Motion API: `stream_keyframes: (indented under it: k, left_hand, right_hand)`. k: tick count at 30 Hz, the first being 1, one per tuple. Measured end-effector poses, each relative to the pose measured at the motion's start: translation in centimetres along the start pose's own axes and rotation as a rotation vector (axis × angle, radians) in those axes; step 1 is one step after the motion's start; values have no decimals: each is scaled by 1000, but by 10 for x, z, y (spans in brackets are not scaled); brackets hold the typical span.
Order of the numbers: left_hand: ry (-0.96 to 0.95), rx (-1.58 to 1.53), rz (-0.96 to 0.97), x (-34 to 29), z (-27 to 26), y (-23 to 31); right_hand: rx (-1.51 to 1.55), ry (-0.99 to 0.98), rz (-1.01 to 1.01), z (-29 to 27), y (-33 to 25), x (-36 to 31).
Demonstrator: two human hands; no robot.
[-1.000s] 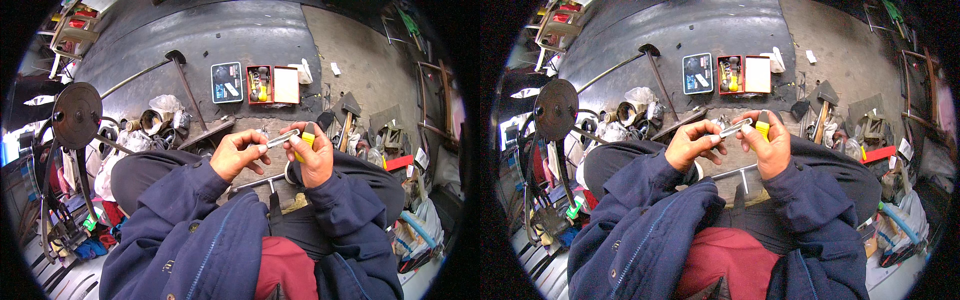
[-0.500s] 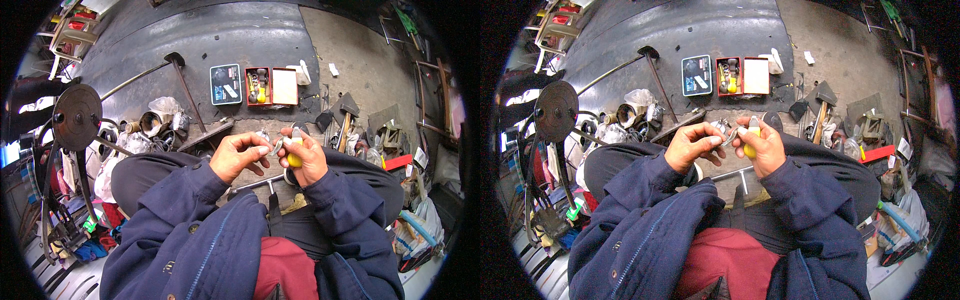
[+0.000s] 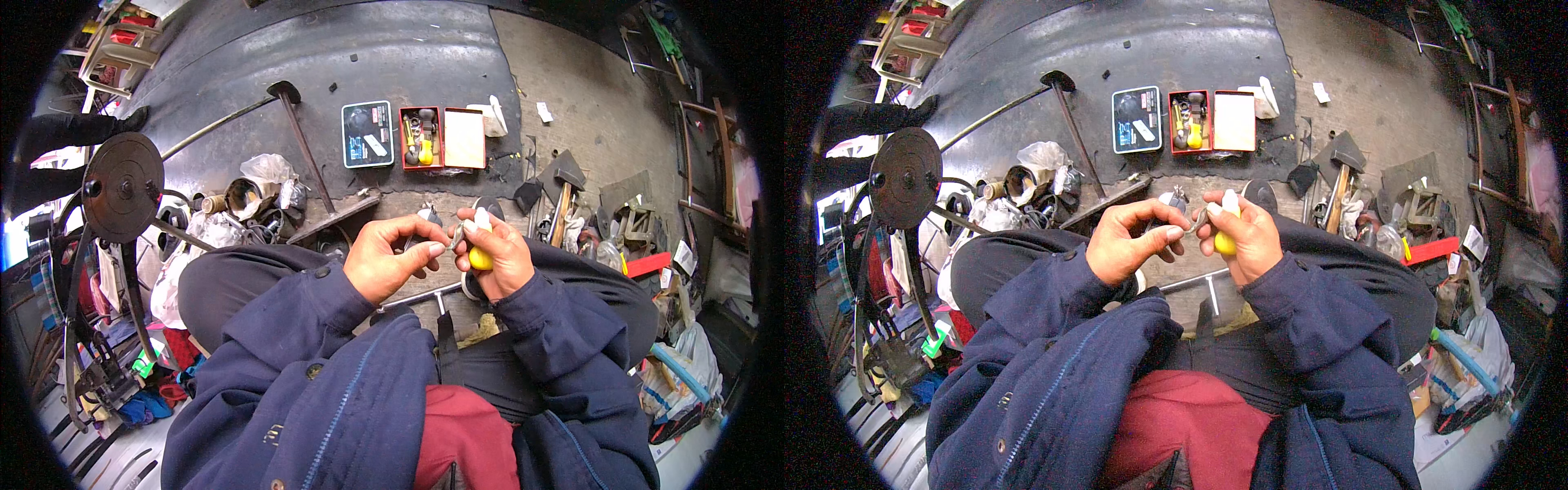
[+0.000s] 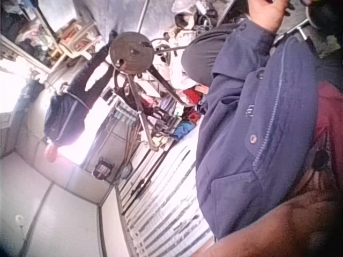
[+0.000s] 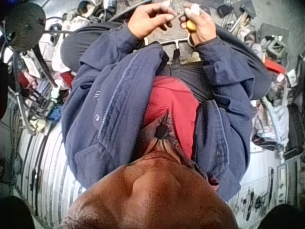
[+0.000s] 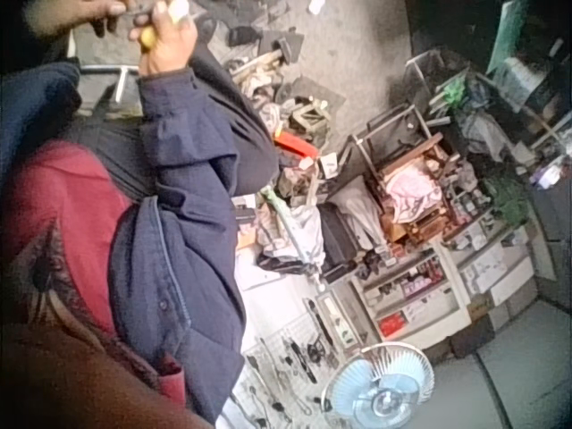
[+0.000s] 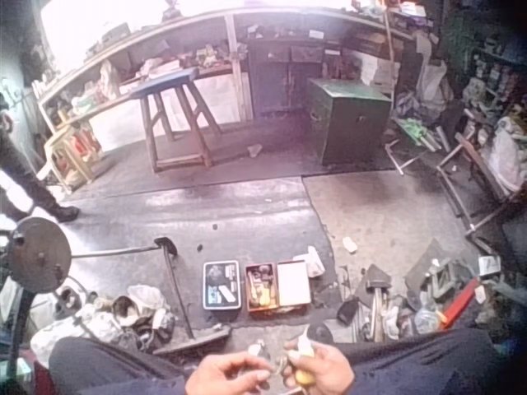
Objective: The person sits on the floor and uses a small screwdriver to pry open a black electronic device. They remove the casing to reveal the internal circuit board and continue to separate the components.
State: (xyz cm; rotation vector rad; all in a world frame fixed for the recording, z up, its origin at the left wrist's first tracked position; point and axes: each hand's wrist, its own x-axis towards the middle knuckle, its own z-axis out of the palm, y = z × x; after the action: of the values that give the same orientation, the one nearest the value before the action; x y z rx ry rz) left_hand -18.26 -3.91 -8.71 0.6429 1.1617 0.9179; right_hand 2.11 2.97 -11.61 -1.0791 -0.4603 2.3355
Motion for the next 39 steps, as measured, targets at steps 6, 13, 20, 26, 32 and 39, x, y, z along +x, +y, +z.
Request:
stream_keyframes:
  k: [6, 13, 20, 26, 32, 39]
  left_hand:
    - [36, 172, 154, -1, 5, 1]
    - [11, 461, 220, -2, 2, 6]
    - [30, 651, 485, -2, 5, 7]
    - [-4, 582, 408, -3, 4, 7]
    - [-2, 621, 469, -3, 7, 7]
    - [-28, 517, 355, -2, 5, 3]
  right_hand:
    - [-34, 27, 25, 0, -1, -1]
    - [-55, 60, 36, -1, 1, 0]
    - [-118, 78, 64, 2, 2, -1]
    - [-141, 70, 74, 7, 1, -2]
    - [-123, 52, 83, 6, 1, -3]
    - [-117, 81, 139, 6, 3, 0]
